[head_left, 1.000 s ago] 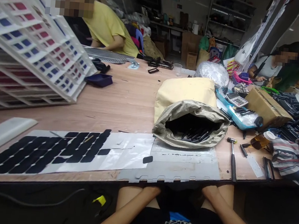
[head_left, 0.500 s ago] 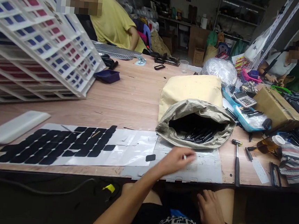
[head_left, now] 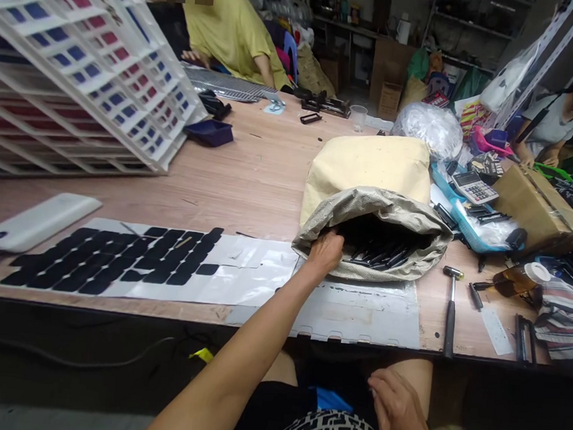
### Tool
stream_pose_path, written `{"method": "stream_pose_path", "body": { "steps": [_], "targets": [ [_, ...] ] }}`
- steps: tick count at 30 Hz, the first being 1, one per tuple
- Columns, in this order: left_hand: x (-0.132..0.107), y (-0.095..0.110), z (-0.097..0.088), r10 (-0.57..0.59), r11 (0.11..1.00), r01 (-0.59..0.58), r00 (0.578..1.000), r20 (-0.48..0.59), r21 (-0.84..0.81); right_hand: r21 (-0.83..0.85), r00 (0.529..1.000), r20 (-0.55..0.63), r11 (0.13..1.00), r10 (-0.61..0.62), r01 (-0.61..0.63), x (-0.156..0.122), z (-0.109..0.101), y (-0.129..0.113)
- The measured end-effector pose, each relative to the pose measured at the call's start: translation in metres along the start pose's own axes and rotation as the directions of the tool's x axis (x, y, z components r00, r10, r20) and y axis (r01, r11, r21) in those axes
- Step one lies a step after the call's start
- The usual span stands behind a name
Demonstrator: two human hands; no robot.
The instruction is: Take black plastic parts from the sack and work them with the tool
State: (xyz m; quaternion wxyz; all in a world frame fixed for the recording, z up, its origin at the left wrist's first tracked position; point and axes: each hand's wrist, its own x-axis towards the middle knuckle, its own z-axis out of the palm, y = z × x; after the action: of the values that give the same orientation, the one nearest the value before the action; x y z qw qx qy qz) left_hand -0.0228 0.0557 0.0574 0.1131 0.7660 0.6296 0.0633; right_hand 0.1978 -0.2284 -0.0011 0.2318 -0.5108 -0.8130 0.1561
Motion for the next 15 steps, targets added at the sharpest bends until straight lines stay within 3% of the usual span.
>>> {"method": "stream_pose_path", "body": {
  "steps": [2, 5, 8, 11, 13, 15],
  "targets": [
    [-0.016, 0.001, -0.002, 0.160, 0.981, -0.175, 0.973, -0.165, -0.085, 0.019, 1.000, 0.014, 0.999, -0.026, 0.026, 0.005, -0.009, -0.003],
    [-0.056, 0.013, 0.002, 0.367, 0.880, -0.446, 0.857, -0.363, -0.164, 0.060, 0.997, 0.053, 0.997, -0.051, 0.047, 0.012, -0.030, -0.006],
    [-0.091, 0.032, 0.022, 0.511, 0.795, -0.577, 0.803, -0.305, -0.186, 0.068, 0.999, -0.025, 0.997, -0.045, 0.047, 0.018, -0.056, 0.001],
    [-0.104, 0.046, 0.050, 0.550, 0.793, -0.582, 0.812, -0.196, -0.182, 0.005, 0.960, -0.266, 0.997, 0.081, -0.083, 0.026, -0.079, 0.021],
    [-0.103, 0.048, 0.064, 0.509, 0.817, -0.541, 0.839, -0.192, -0.197, -0.031, 0.883, -0.416, 0.967, 0.217, -0.252, 0.032, -0.090, 0.039],
    [-0.101, 0.043, 0.070, 0.463, 0.829, -0.507, 0.859, -0.216, -0.238, -0.069, 0.788, -0.491, 0.885, 0.372, -0.460, 0.038, -0.097, 0.055]
  ]
}}
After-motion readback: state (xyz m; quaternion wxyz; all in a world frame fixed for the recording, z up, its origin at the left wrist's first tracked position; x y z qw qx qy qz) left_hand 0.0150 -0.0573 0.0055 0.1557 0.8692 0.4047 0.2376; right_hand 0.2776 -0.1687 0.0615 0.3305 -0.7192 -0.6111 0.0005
